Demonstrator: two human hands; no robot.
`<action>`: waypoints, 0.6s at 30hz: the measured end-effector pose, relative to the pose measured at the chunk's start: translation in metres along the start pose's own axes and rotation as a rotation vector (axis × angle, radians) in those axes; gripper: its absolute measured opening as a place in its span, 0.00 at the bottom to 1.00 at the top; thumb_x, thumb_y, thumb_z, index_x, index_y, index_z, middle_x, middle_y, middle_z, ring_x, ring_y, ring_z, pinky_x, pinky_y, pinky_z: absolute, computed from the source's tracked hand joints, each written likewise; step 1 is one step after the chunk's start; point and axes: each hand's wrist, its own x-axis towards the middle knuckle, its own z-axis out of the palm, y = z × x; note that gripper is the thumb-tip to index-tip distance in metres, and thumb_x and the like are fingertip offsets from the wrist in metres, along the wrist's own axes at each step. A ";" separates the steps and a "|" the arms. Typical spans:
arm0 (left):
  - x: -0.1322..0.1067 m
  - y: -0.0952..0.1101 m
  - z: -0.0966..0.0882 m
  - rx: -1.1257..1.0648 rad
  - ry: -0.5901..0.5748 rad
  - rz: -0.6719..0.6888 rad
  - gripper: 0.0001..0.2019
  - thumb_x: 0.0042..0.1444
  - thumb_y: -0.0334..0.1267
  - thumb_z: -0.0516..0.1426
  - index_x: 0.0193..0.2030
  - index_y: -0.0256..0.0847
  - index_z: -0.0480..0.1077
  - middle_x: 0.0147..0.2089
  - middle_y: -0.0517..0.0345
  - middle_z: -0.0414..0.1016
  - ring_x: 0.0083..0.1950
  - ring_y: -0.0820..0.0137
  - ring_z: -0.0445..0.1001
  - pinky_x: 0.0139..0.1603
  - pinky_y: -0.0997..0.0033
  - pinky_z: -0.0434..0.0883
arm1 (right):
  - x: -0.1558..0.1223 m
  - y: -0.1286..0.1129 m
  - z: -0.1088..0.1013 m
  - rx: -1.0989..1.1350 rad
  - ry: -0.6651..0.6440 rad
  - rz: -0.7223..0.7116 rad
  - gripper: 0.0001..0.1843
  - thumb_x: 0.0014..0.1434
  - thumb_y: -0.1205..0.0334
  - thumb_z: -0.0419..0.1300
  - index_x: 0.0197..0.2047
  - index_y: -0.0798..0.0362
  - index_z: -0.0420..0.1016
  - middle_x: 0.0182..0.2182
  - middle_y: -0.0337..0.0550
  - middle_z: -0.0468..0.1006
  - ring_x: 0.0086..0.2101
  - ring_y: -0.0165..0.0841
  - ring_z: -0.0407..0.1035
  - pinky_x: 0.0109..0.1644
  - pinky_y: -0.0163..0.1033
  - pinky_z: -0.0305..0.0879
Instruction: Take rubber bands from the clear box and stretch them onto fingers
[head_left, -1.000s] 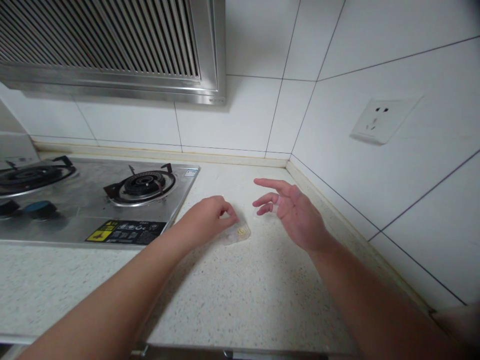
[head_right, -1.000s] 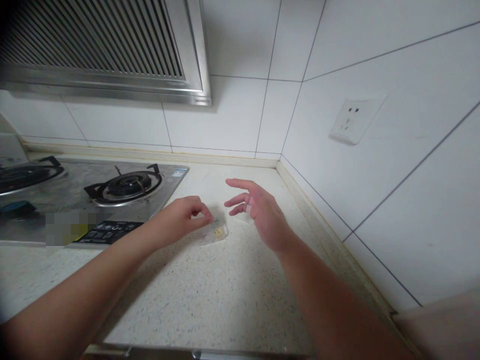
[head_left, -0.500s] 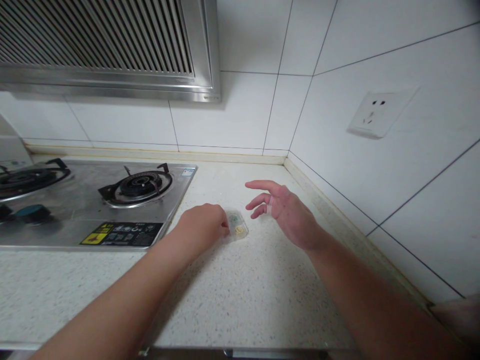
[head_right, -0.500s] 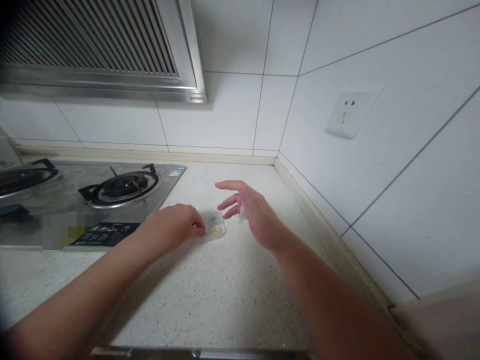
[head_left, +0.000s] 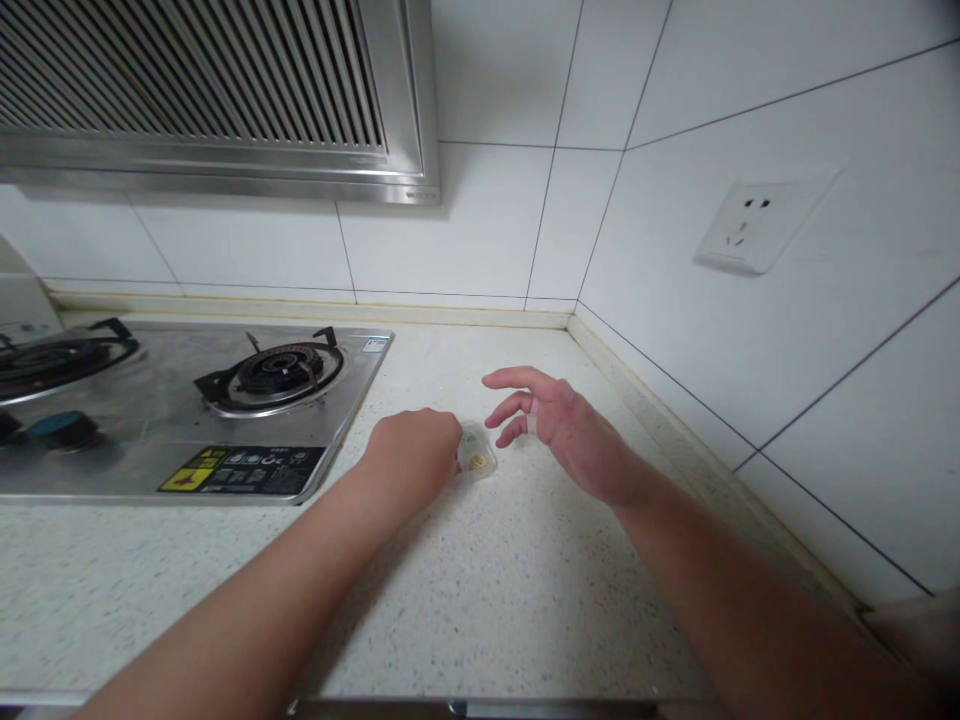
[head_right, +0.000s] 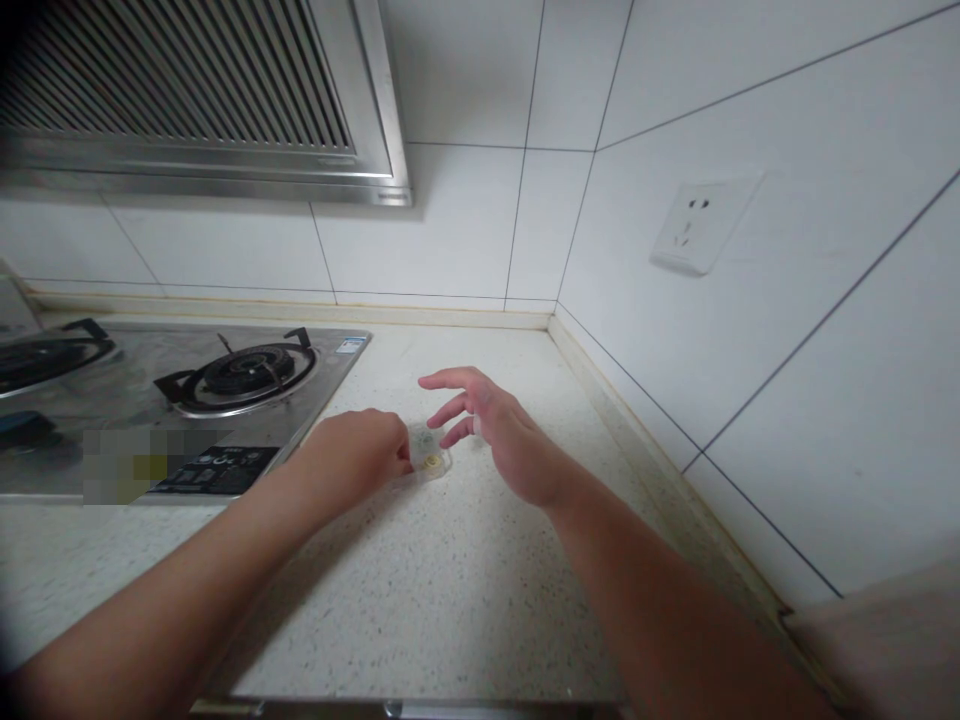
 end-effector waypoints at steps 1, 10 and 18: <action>0.000 -0.001 0.001 0.006 0.004 0.014 0.10 0.57 0.40 0.59 0.36 0.39 0.82 0.36 0.38 0.81 0.36 0.49 0.80 0.33 0.61 0.67 | 0.000 0.000 0.000 -0.001 -0.001 0.001 0.26 0.74 0.44 0.40 0.59 0.48 0.71 0.58 0.51 0.67 0.46 0.39 0.71 0.44 0.47 0.73; 0.000 -0.021 -0.007 -0.218 0.079 0.111 0.10 0.57 0.40 0.56 0.37 0.44 0.80 0.34 0.51 0.80 0.32 0.62 0.75 0.30 0.67 0.60 | -0.001 0.003 -0.003 0.004 -0.013 0.012 0.26 0.74 0.43 0.42 0.60 0.49 0.70 0.58 0.51 0.67 0.46 0.40 0.72 0.45 0.48 0.74; 0.005 -0.021 0.005 -0.837 0.282 0.127 0.08 0.63 0.40 0.55 0.38 0.40 0.73 0.31 0.59 0.76 0.28 0.70 0.72 0.29 0.71 0.65 | -0.001 0.003 -0.001 0.090 -0.026 0.059 0.29 0.72 0.39 0.41 0.61 0.49 0.69 0.60 0.53 0.67 0.49 0.43 0.72 0.49 0.52 0.73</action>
